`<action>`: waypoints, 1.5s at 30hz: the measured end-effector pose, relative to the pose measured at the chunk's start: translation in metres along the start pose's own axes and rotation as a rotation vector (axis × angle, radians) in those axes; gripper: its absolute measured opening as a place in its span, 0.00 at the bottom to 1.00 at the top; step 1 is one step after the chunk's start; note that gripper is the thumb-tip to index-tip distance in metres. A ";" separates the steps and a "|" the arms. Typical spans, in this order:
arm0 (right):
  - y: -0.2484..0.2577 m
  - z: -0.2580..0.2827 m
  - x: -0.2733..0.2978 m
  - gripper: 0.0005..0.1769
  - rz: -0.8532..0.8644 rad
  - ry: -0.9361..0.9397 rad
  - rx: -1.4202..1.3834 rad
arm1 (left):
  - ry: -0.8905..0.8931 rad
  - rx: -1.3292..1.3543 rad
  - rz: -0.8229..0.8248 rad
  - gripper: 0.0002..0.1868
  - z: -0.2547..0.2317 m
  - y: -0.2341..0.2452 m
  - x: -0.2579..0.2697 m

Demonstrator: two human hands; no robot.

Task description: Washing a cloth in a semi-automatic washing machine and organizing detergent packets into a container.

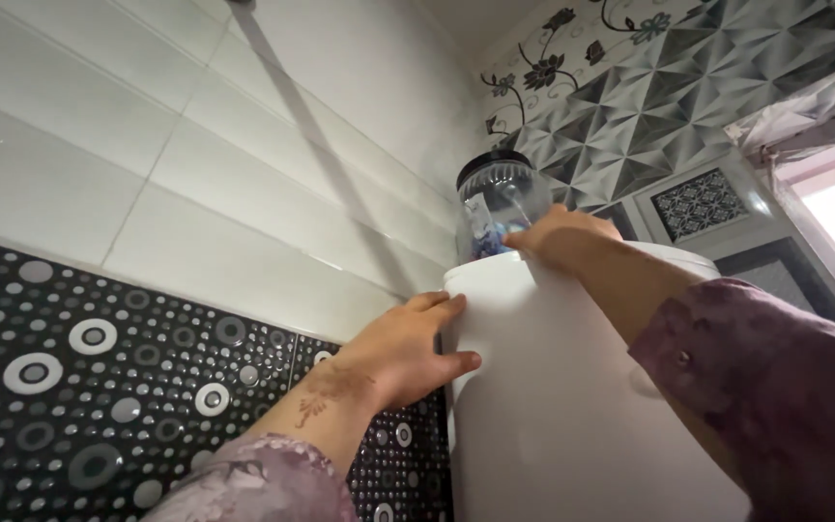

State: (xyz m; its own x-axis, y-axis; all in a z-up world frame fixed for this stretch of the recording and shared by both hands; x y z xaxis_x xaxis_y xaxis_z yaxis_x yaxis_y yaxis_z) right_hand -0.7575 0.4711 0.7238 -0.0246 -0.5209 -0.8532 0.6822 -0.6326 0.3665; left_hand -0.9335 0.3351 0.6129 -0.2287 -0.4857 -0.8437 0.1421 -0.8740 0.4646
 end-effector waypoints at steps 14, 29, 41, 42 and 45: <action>0.033 -0.053 0.012 0.36 -0.147 0.318 0.130 | -0.027 0.020 -0.039 0.40 -0.005 0.001 0.006; 0.150 -0.161 0.119 0.37 0.083 0.301 0.256 | 0.182 0.256 -0.233 0.31 -0.074 0.035 -0.013; 0.204 -0.150 0.373 0.59 -0.086 0.794 0.329 | 0.228 0.700 0.071 0.20 -0.323 -0.055 0.069; 0.203 -0.146 0.391 0.65 0.013 0.869 0.324 | 0.136 0.736 0.112 0.23 -0.348 -0.067 0.069; 0.212 -0.147 0.434 0.67 0.185 0.960 0.310 | 0.000 0.818 0.202 0.26 -0.424 -0.081 0.073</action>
State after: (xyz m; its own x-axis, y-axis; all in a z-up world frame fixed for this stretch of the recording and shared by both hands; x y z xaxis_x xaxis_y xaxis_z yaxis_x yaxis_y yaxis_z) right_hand -0.5157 0.1950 0.3763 0.7498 -0.0335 -0.6608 0.3934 -0.7804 0.4860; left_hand -0.5536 0.3762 0.3997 -0.2739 -0.6335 -0.7237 -0.5624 -0.5049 0.6548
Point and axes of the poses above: each hand's wrist, its own x-axis away from the middle knuckle, its own y-axis out of the back of the hand, z = x × y, the point moved 6 cm from there along -x, towards the middle knuckle, and after that the axes turned 3 degrees about y, right-handed, at the moved point
